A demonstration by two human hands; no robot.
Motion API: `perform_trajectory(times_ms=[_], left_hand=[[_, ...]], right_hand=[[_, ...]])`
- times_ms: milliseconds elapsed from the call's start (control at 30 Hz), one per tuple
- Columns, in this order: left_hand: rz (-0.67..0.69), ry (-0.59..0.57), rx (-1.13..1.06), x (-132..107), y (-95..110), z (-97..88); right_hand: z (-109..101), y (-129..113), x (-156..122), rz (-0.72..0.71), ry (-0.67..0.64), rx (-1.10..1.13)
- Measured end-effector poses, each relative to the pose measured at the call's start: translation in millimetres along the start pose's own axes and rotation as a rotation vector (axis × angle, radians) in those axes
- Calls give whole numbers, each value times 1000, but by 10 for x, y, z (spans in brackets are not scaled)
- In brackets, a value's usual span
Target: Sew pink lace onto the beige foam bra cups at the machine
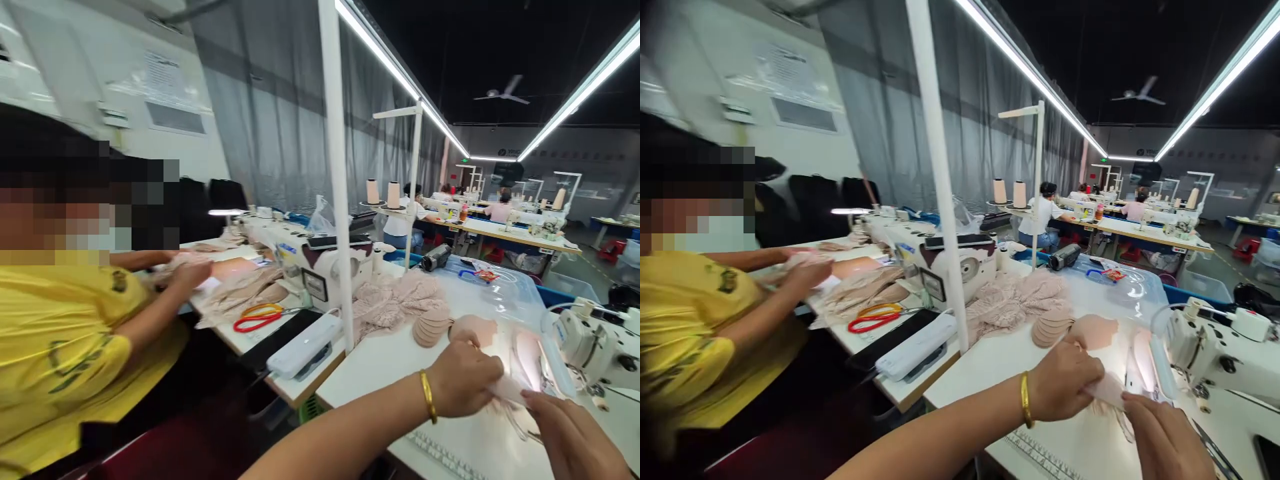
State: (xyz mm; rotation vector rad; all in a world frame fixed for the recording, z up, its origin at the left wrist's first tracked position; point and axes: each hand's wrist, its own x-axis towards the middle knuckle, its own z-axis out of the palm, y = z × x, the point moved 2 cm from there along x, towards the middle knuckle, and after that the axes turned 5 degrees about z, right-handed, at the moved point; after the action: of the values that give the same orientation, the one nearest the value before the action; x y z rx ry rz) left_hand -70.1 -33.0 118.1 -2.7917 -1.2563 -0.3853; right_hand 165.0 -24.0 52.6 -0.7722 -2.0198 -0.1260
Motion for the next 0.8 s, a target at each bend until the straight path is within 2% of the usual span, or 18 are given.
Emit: perform_trajectory(times_ms=[100,167,200,367,433,533,667,800], left_hand=[[88,54,85,-17,-33,128],[166,68,81,0,-55,278],[219,65,59,30,-63,356],[445,110,99,389,-32,619],[448,114,82,546,-29,697],[410,118,56,668,-77,839],[377,116,-34,638,-150,1007],[382,86,-95,606,-146,1041]], right_hand=[[106,-32,60,-57,-78,-89],[205,36,62,-131,-316,-154],[227,107,61,-135,-373,-179],[168,478,64,-136,-578,-219],[117,544,67,-132,-591,-187],[46,585,43,-61,-505,-157],[-9,590,-13,15,-461,-161],[-21,585,-16,46,-478,-164]])
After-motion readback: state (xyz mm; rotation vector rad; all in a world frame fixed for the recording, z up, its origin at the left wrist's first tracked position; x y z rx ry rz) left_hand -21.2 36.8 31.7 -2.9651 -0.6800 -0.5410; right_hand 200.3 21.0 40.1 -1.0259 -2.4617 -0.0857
